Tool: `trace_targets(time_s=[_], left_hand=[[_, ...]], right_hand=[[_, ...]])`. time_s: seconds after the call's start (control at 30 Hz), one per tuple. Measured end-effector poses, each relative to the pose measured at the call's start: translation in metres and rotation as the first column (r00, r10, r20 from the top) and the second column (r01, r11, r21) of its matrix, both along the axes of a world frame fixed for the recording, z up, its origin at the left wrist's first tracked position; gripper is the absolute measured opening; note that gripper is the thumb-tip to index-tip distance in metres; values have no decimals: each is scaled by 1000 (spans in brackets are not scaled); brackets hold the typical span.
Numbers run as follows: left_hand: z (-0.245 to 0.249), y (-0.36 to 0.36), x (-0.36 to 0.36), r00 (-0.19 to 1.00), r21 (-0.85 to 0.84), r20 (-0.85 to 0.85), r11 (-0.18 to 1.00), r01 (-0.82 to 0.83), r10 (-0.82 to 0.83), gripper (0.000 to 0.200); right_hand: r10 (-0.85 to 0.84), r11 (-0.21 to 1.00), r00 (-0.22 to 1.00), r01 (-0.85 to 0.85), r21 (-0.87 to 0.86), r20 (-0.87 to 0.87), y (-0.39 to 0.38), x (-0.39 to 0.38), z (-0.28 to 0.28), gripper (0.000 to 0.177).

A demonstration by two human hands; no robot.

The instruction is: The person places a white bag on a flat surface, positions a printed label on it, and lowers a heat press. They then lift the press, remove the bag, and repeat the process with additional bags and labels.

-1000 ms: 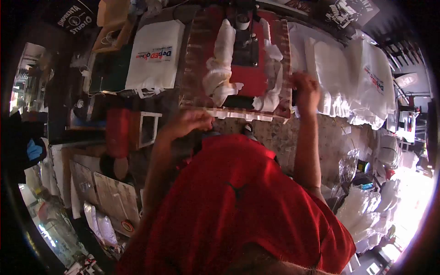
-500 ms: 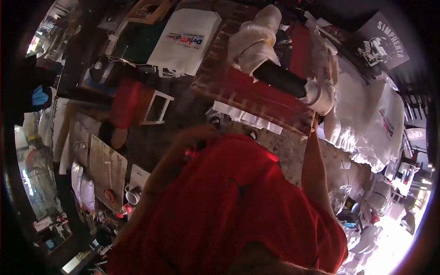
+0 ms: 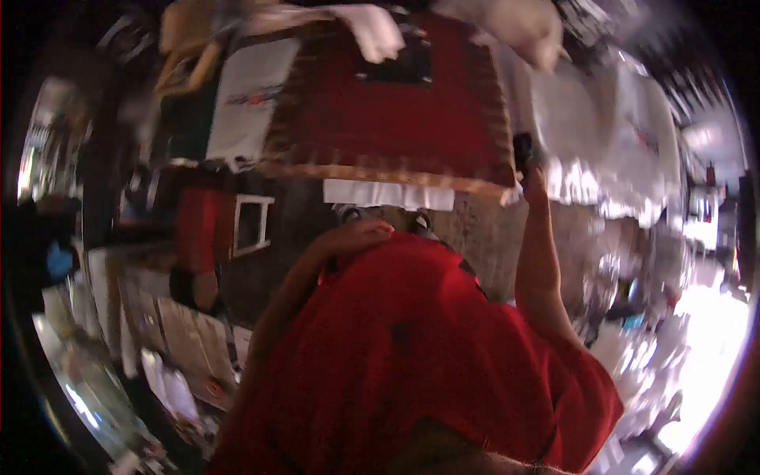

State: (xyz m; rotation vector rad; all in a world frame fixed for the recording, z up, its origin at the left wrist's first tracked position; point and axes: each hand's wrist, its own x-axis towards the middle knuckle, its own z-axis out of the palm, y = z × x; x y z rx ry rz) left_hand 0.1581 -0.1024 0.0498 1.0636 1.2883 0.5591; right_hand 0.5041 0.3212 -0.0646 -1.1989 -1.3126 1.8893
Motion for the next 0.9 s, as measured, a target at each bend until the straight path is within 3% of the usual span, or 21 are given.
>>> trace_targets(time_s=[0.03,0.07,0.1,0.13,0.17,0.2,0.33,0.4,0.43,0.47,0.5,0.53,0.57,0.6,0.67,0.73,0.8,0.83,0.87,0.9], left_hand=[[4,6,3,991,-12,128,999,-38,39,44],[9,12,8,964,-40,250,996,-77,84,44],[15,20,13,964,-53,265,999,-4,18,44],[21,29,17,941,-16,337,1000,-18,22,43],[27,37,22,913,16,407,999,-42,32,41],[33,44,27,913,-9,408,1000,-25,27,39],[44,82,52,915,62,394,995,75,-93,40],[57,98,68,914,104,388,991,82,-116,41],[69,105,77,968,354,214,934,49,-132,44],[79,112,85,994,585,40,809,57,-98,48],[83,119,90,993,583,37,810,69,-111,48],[85,125,94,988,669,-115,727,152,-101,54],[86,128,97,963,734,-262,633,246,-70,60],[84,130,100,961,734,-265,630,253,-77,60],[79,130,106,920,706,-393,646,290,16,72],[75,130,102,919,711,-384,664,231,91,73],[76,136,93,969,809,-158,587,18,188,64],[77,132,89,964,758,-124,649,-62,236,53],[76,132,84,962,760,-124,647,-66,244,53],[74,131,76,957,715,-116,691,-104,265,50]], right_hand=[[-157,978,933,101,-185,-323,-30,-1,32,26],[-164,976,902,91,-197,-399,-39,27,23,30],[-44,991,965,75,110,-260,-53,53,12,33],[-21,916,997,51,397,-81,-66,81,-1,37],[-151,987,898,160,-13,-413,-90,79,22,40],[-369,906,673,107,-410,-641,-111,71,46,44],[-471,856,573,114,-504,-671,-179,56,71,49],[-425,852,609,20,-523,-670,-203,42,71,51],[-439,849,601,34,-528,-668,-214,33,70,51],[-349,871,580,-89,-483,-736,-224,23,68,52],[-306,878,561,-146,-456,-769,-232,11,73,53],[-263,882,539,-203,-426,-800,-241,-2,79,53],[-270,872,658,-141,-468,-703,-248,-17,104,51],[-272,863,762,-76,-499,-587,-253,-28,119,49],[-317,833,713,-105,-543,-625,-257,-40,120,46],[-357,797,663,-151,-584,-658,-259,-56,122,43],[-75,970,895,-37,-241,-440,-261,-74,131,38],[-175,948,882,31,-317,-438,-259,-84,135,39],[-167,949,883,23,-314,-440,-255,-88,150,39],[-46,954,961,-40,-298,-274,-251,-92,172,42]])
